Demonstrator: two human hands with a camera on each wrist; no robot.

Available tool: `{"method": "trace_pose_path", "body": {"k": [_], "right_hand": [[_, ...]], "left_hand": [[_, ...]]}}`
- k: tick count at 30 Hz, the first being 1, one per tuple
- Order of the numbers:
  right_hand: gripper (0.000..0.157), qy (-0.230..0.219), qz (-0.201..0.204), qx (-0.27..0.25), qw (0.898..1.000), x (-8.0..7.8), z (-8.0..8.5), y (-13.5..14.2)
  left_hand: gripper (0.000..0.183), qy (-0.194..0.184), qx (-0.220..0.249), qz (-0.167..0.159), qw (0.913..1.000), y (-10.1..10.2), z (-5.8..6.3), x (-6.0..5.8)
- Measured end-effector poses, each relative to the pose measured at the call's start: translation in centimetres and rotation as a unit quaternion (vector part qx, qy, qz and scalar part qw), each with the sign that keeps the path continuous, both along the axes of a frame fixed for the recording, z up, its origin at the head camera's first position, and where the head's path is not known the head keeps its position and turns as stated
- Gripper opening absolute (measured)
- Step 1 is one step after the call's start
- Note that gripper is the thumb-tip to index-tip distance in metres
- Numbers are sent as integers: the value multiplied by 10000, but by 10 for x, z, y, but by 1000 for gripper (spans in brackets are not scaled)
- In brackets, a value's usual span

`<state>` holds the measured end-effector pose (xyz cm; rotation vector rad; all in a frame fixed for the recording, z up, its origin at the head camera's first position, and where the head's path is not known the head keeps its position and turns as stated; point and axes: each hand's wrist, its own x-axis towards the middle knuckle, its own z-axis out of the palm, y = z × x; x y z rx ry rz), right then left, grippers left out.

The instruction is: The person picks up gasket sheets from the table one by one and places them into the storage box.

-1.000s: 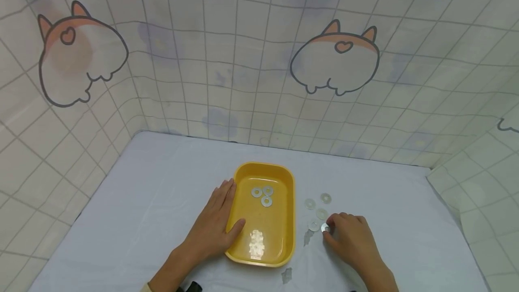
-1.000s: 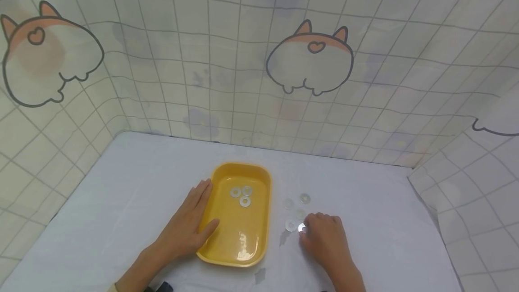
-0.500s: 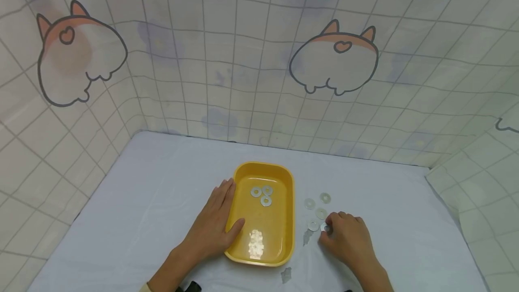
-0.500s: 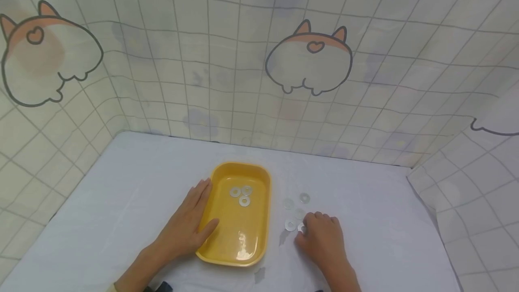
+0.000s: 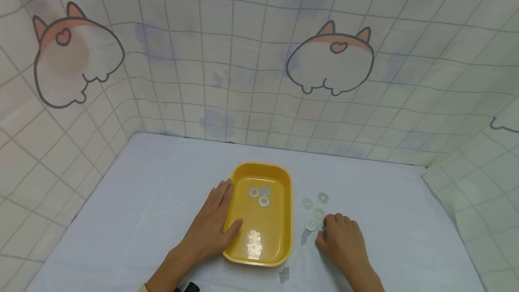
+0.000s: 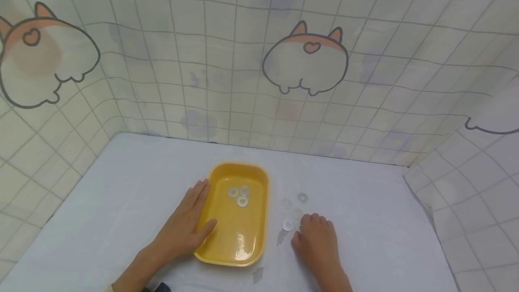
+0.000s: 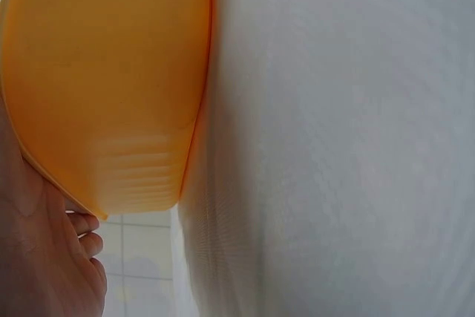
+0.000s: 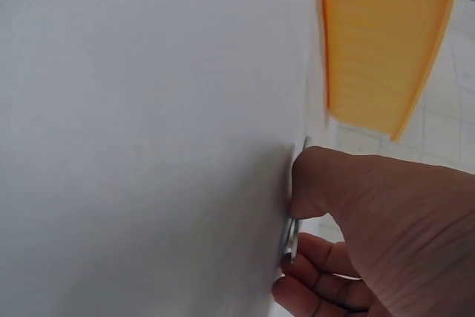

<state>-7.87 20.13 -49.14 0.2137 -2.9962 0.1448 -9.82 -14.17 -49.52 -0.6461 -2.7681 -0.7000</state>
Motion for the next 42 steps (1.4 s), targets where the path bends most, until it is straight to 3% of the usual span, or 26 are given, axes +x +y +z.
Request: {"method": "trace_pose_path", "body": {"k": [7, 14, 31, 42], "right_hand": [[22, -155, -359, -547, 9977, 0, -1, 2], [24, -371, -471, -928, 9939, -5, 3, 8], [17, 369, 115, -1294, 9908, -6, -5, 12], [19, 378, 218, -1425, 9888, -7, -6, 9]], "left_hand": [[89, -124, -17, -23, 9999, 0, 1, 0], [89, -257, -40, -2, 9997, 0, 2, -1], [88, -302, 46, 65, 9995, -1, 2, 1], [88, -200, 79, 21, 9998, 0, 1, 0]]}}
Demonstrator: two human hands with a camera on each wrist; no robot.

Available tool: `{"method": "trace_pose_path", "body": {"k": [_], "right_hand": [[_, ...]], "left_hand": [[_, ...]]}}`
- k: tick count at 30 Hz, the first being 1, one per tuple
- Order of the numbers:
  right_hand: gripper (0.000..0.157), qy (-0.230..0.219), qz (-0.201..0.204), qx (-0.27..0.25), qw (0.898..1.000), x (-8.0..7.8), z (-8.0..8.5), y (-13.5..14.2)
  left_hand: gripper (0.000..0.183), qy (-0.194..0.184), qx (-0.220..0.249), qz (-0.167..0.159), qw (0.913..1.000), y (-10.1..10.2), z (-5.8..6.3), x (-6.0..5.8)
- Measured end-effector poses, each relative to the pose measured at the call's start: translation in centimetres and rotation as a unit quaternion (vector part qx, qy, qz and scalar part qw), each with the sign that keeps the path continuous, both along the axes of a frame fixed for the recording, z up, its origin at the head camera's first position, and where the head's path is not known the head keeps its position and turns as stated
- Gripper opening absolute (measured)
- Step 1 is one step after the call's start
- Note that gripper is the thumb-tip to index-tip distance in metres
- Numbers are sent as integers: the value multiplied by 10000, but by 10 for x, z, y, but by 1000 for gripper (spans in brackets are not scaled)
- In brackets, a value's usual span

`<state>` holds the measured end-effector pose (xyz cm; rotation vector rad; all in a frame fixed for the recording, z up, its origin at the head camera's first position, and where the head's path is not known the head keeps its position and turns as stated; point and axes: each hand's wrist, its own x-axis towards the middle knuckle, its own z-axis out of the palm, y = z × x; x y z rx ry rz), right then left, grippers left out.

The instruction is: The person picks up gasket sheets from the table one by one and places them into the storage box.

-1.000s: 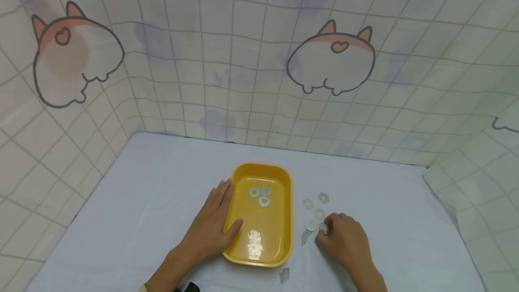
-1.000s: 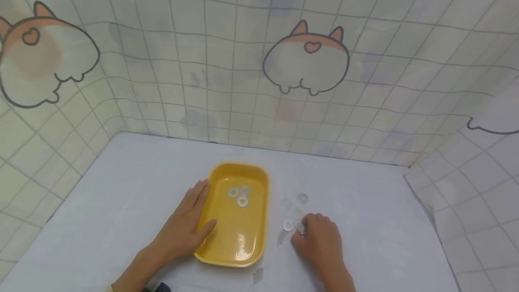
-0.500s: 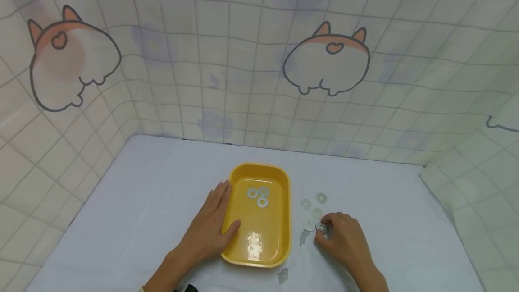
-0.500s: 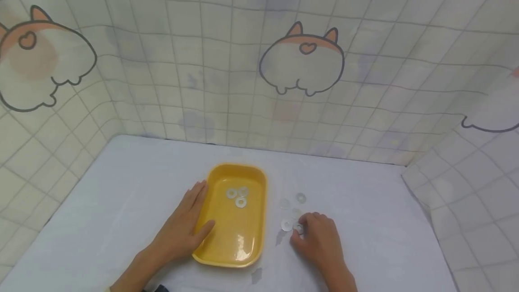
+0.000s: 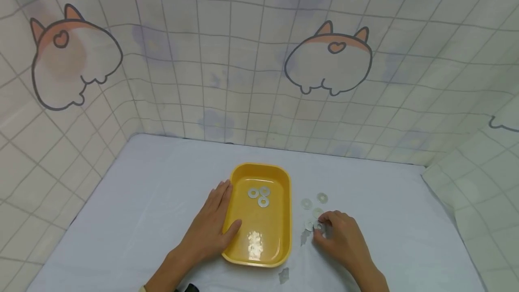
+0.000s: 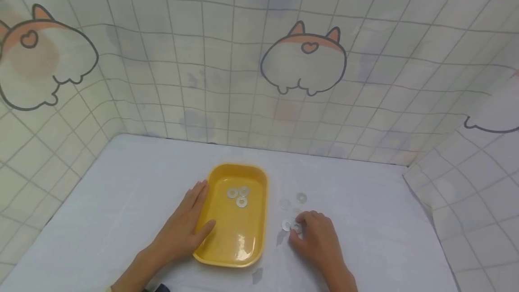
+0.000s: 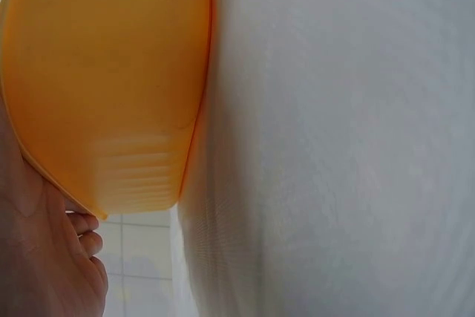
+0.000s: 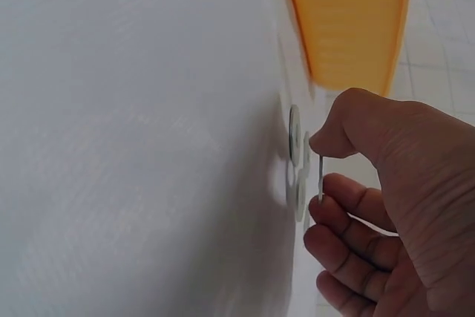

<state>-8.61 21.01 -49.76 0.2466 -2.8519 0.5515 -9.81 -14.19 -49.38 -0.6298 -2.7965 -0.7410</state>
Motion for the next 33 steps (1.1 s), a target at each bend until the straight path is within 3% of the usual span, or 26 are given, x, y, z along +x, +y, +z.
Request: {"method": "trace_pose_path", "body": {"k": [6, 25, 33], "right_hand": [[22, 262, 76, -35, 9996, -2, 3, -2], [22, 85, 96, 0, 9999, -7, 17, -10], [24, 239, 236, 8, 9994, -10, 19, -13]], "left_hand": [[88, -102, -80, -24, 9999, 0, 1, -1], [89, 22, -39, -13, 10000, 0, -1, -1], [89, -4, -58, 19, 10000, -1, 0, 0]]}}
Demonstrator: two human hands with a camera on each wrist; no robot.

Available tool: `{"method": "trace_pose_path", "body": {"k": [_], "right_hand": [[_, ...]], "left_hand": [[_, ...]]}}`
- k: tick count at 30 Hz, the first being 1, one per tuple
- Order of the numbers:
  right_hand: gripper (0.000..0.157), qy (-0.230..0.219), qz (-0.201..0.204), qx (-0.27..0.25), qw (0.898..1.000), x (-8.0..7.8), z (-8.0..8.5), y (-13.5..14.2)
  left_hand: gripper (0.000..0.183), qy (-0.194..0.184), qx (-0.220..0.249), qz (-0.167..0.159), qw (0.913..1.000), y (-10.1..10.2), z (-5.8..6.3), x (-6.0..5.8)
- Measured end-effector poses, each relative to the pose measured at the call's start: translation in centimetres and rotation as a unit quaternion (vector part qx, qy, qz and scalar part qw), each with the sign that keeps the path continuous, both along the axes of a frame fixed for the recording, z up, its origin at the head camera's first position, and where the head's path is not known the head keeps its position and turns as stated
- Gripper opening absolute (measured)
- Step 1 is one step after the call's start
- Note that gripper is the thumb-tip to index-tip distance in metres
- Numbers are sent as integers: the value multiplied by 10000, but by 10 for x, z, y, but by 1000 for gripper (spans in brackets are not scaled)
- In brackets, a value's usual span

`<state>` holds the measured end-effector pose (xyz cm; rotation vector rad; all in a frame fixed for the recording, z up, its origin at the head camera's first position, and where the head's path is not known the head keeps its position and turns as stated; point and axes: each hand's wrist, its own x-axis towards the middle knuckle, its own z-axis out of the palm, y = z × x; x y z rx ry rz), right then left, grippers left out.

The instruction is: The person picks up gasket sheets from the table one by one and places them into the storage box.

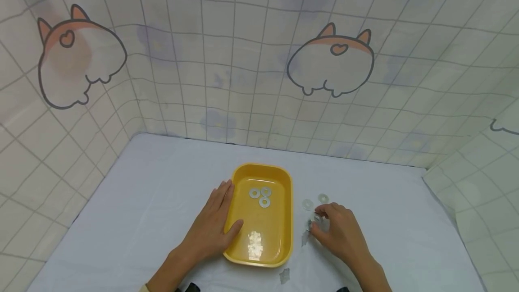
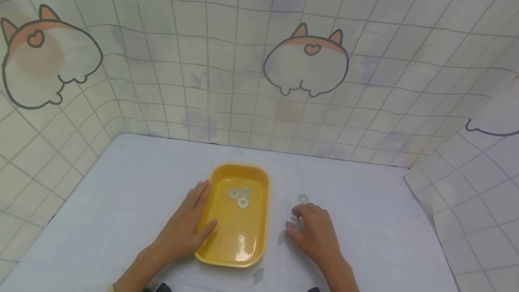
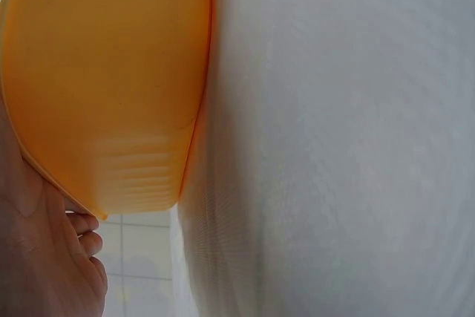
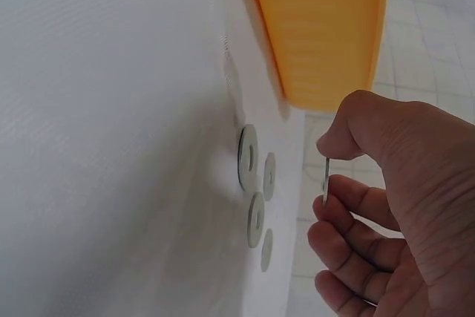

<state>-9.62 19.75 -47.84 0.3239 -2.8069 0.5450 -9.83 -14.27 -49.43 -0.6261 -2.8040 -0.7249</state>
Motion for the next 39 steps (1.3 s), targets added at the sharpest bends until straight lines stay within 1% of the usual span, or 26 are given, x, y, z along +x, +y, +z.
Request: {"method": "trace_pose_path", "body": {"k": [3, 9, 14, 22, 32, 39], "right_hand": [[24, 19, 38, 11, 10000, -1, 1, -1], [23, -100, -5, 27, 9999, -3, 4, -4], [23, -40, 47, 12, 10000, -6, 7, -5], [24, 67, 193, -23, 9998, -10, 16, -9], [25, 73, 237, 134, 9996, -15, 17, -12], [26, 92, 259, 226, 9994, -19, 20, -15]], "left_hand": [[89, -8, -9, -9, 10000, 0, 0, 0], [88, 28, 10, -39, 10000, -1, -1, 0], [88, 73, 39, -40, 10000, 0, -2, -1], [88, 88, 55, -15, 9999, 1, -1, -1], [88, 7, -3, -5, 10000, 0, 0, -1], [88, 125, 0, -23, 9999, 0, -2, -1]]}}
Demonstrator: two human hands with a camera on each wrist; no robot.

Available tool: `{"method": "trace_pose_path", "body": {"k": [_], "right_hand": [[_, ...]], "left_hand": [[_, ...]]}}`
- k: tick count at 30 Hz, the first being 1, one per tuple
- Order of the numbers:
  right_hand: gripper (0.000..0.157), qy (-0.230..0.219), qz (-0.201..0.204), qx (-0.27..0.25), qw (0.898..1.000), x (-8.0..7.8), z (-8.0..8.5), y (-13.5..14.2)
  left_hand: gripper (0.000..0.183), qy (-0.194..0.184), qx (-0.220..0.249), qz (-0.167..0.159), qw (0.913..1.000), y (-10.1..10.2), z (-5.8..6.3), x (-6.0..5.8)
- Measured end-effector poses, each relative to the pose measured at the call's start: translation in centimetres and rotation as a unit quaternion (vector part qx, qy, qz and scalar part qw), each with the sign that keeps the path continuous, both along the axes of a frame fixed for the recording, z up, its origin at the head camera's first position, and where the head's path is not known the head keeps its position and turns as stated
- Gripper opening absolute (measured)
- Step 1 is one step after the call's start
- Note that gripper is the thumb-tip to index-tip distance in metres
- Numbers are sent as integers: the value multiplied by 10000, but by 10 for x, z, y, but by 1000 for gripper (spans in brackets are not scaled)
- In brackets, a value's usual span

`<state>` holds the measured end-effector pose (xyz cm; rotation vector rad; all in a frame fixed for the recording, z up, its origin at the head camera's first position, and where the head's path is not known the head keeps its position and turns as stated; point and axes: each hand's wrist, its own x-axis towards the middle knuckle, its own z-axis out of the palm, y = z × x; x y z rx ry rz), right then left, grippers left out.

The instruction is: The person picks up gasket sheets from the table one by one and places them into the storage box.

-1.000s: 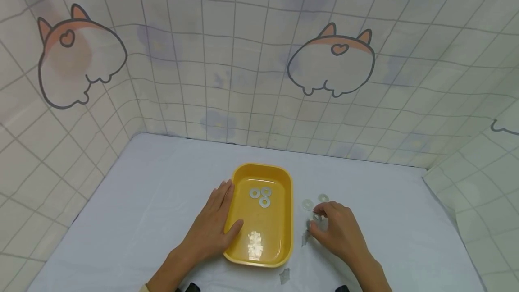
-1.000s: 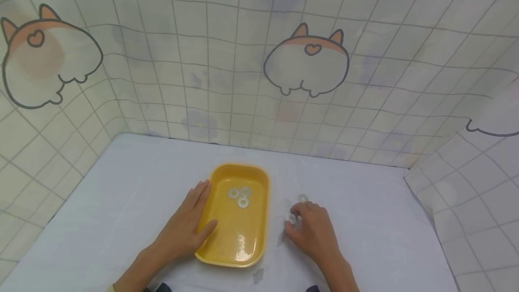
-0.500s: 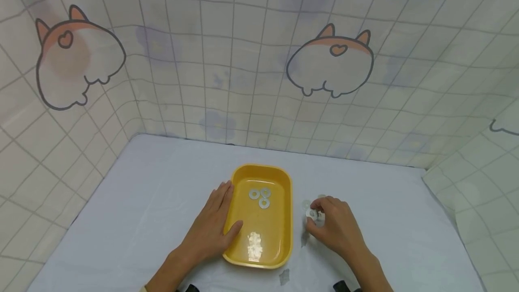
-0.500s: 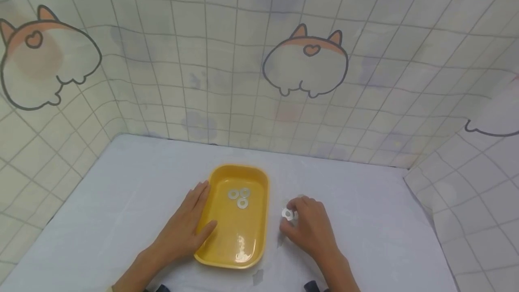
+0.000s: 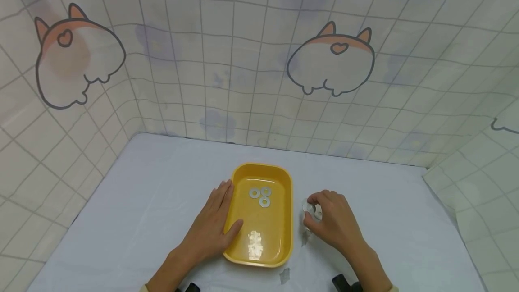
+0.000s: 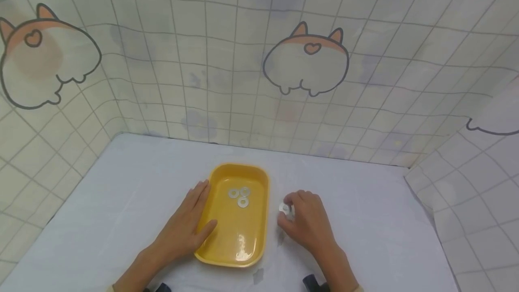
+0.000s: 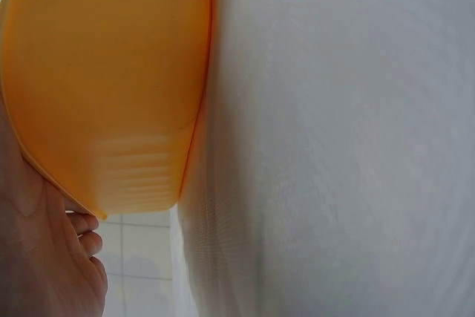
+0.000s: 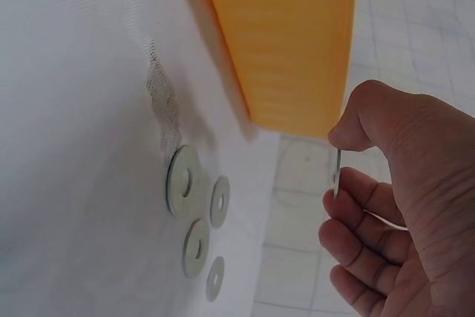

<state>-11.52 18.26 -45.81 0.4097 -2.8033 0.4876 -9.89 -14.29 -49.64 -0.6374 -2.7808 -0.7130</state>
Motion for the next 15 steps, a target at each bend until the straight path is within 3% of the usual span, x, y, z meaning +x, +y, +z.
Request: {"method": "trace_pose_path", "body": {"k": [15], "right_hand": [[26, 69, 182, 67, 9998, -8, 9, -11]], "left_hand": [[88, -126, -7, 39, 9999, 0, 2, 1]]}}
